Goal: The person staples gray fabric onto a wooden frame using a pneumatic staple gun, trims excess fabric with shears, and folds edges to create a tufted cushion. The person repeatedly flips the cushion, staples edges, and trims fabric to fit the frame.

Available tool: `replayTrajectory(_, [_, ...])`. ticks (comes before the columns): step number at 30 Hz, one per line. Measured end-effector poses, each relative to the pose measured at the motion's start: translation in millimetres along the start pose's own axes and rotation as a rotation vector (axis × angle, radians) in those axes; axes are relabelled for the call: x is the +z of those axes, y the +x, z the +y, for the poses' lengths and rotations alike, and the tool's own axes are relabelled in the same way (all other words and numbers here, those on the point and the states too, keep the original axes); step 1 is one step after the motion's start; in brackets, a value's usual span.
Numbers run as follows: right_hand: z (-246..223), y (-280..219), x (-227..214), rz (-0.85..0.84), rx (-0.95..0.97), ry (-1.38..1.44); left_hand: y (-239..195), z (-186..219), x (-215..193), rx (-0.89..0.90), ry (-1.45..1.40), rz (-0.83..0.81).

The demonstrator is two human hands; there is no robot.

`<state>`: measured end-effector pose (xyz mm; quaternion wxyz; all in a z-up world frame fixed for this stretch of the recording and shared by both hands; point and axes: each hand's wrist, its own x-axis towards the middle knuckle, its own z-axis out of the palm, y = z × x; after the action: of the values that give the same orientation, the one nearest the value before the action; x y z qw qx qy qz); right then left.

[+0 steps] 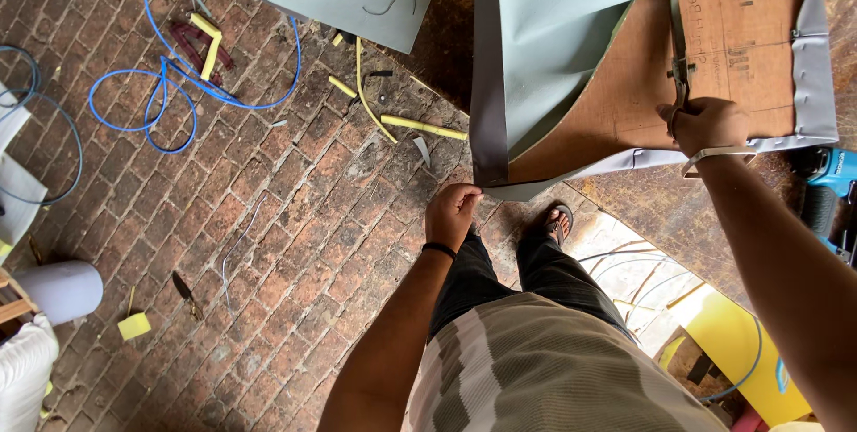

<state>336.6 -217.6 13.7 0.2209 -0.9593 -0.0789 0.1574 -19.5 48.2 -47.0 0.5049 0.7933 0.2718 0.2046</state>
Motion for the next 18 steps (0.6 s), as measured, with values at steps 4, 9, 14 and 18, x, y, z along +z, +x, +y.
replayTrajectory(4, [21.9,24.5,-0.7,0.242,-0.333,-0.201,18.5,-15.0,7.8,-0.047,-0.024,-0.069])
replayTrajectory(9, [-21.0,-30.3,-16.6,0.382,-0.562,-0.190,37.7,-14.9,33.8,-0.054,-0.035,-0.290])
replayTrajectory(14, [-103.2,-130.7,51.1,0.075,-1.029,-0.209,56.3,-9.1,43.3,-0.095,-0.150,-0.299])
replayTrajectory(18, [-114.7,-146.3,70.6,0.060,-1.021,-0.388,43.6,-14.6,25.1,-0.012,-0.042,-0.260])
